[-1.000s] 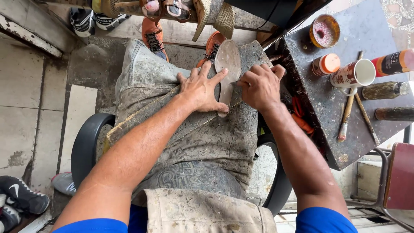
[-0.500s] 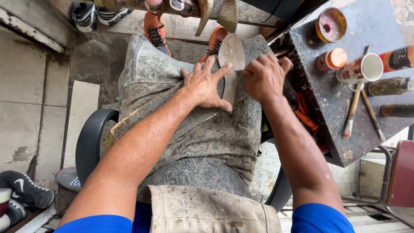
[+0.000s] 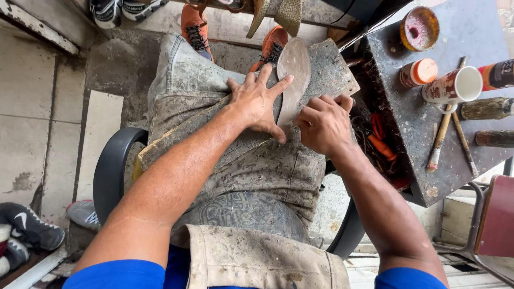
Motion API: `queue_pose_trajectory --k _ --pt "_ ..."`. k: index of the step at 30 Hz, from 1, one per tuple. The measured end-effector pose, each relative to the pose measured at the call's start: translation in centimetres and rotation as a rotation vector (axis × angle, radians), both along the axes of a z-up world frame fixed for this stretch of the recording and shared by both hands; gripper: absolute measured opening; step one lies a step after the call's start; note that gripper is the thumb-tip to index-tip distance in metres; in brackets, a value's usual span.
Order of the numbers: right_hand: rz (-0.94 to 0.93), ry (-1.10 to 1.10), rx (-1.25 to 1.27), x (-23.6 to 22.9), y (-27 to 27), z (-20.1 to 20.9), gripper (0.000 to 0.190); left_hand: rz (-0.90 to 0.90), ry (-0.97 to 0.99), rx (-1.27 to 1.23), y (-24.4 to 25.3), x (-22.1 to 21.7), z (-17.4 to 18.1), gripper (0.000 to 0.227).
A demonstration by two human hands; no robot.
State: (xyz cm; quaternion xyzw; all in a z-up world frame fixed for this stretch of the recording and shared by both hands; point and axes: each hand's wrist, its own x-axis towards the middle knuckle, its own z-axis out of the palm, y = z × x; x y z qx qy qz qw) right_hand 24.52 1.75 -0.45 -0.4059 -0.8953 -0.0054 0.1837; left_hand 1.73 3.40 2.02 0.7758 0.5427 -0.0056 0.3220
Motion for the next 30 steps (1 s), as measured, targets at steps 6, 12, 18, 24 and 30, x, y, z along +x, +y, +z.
queue_pose_trajectory --k 6,12,18,24,30 --pt "-0.16 0.059 0.127 3.3 8.0 -2.9 0.018 0.096 0.022 0.081 0.4 0.8 -1.3 0.141" --pt "-0.085 0.065 0.083 2.8 7.4 -4.1 0.022 0.142 -0.011 0.066 0.5 1.2 -1.4 0.144" --pt "-0.037 0.054 0.03 3.4 7.6 -3.6 0.022 0.061 0.066 0.053 0.3 0.9 -0.9 0.143" --pt "0.006 0.014 0.022 1.9 4.5 -2.2 0.025 0.07 0.036 0.014 0.4 0.7 -0.3 0.145" --pt "0.019 0.018 0.08 1.5 4.9 -2.0 0.023 0.053 0.053 0.06 0.4 0.8 -1.7 0.144"
